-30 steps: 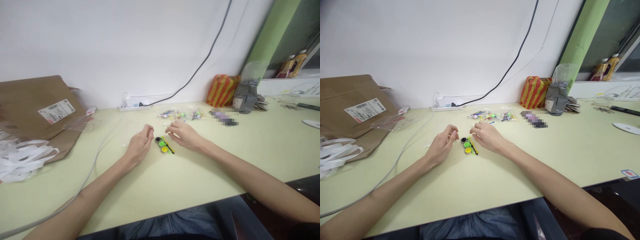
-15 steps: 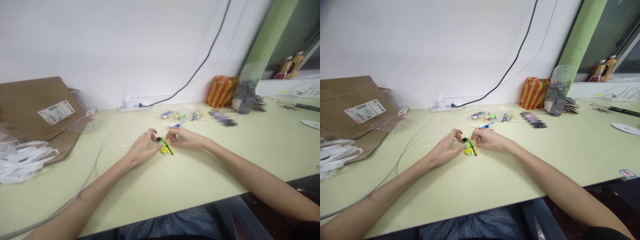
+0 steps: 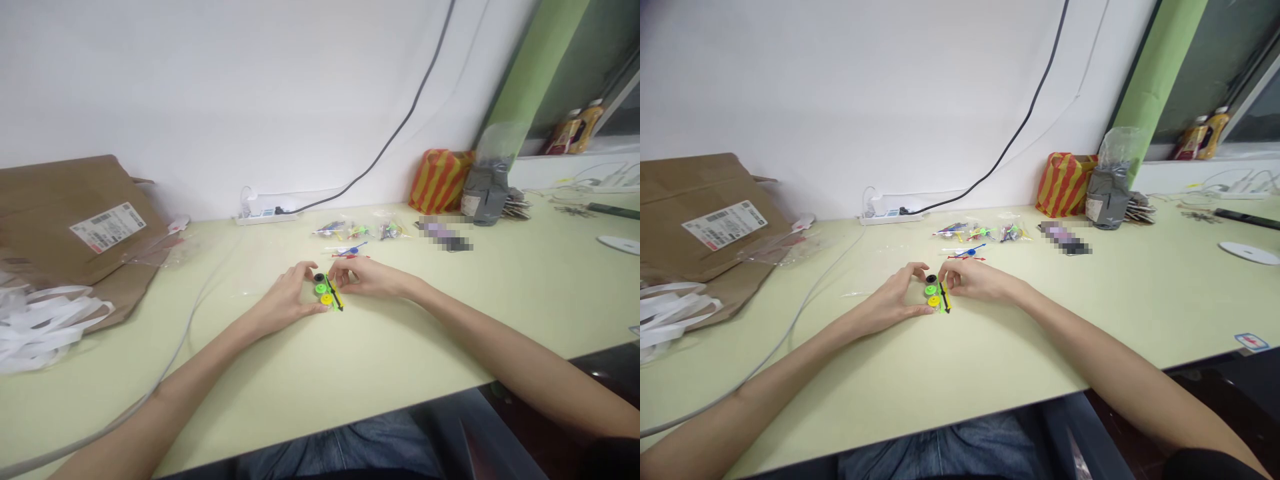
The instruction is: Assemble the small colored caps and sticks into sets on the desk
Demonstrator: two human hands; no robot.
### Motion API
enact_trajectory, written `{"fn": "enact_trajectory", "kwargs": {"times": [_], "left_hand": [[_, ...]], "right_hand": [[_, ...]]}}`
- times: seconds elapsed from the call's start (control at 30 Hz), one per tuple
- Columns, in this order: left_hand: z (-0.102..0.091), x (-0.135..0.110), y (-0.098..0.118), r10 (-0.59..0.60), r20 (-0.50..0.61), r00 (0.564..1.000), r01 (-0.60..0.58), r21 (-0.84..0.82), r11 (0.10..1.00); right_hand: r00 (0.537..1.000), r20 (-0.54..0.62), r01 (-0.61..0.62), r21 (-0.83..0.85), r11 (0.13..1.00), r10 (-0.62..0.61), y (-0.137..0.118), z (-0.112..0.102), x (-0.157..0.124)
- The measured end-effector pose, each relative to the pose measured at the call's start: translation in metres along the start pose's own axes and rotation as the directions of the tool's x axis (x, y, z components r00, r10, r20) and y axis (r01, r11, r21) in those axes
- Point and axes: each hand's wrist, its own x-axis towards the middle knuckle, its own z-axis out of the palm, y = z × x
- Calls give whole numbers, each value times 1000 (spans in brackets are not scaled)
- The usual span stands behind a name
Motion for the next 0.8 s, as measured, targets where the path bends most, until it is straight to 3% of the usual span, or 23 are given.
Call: {"fn": "enact_trajectory", "kwargs": {"times": [0.37, 0.8], "left_hand": [[-3, 5, -8, 35, 21, 999, -33, -90, 995], [1, 4, -11, 86, -36, 996, -86, -6, 996]], "right_hand": [[1000, 9, -11, 1, 1000, 11, -1, 1, 0], [1000, -19, -6, -31, 999, 5, -1, 1, 1]]}}
